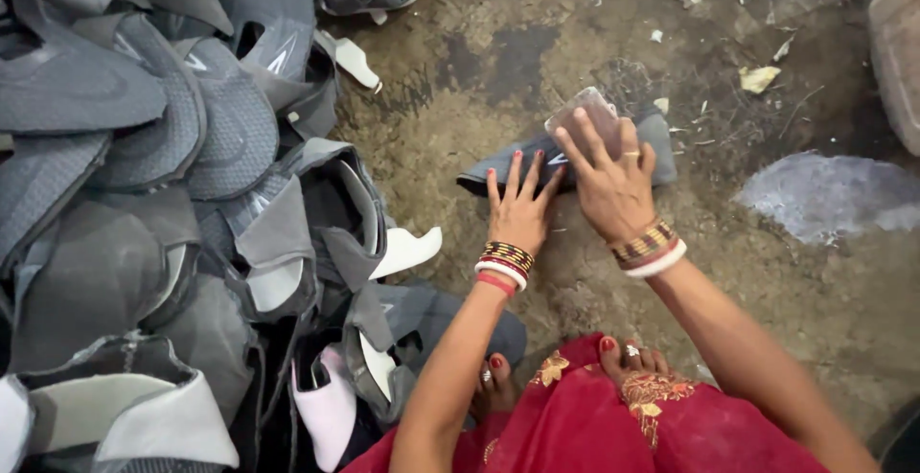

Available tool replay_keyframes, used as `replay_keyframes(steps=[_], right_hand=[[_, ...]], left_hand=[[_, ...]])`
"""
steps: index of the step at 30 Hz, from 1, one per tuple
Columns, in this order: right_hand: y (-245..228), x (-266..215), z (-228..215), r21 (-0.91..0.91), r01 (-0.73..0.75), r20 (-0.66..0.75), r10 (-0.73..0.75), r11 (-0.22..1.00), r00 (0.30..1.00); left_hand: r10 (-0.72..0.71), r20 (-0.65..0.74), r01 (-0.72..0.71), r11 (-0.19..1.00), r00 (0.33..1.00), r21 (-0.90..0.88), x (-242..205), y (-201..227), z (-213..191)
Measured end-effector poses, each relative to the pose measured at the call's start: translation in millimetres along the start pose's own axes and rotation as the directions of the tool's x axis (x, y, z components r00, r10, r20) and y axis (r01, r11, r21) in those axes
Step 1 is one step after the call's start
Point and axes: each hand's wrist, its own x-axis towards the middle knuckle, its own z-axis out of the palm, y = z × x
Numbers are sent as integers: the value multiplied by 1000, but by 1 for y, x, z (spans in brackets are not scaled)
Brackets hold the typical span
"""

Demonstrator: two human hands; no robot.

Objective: Cleaning and prepping grey shoe uppers using a scrubbing block.

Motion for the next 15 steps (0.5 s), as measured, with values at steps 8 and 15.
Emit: replay_keyframes(steps=[8, 15], right_hand=[[27, -57, -18, 95, -110, -37, 114, 989, 993], [72, -8, -31, 236, -285, 7, 291, 929, 957]], left_hand=[[57, -143, -77, 988, 988, -137, 13, -12, 15], [138, -88, -130, 987, 987, 93, 24, -2, 23]])
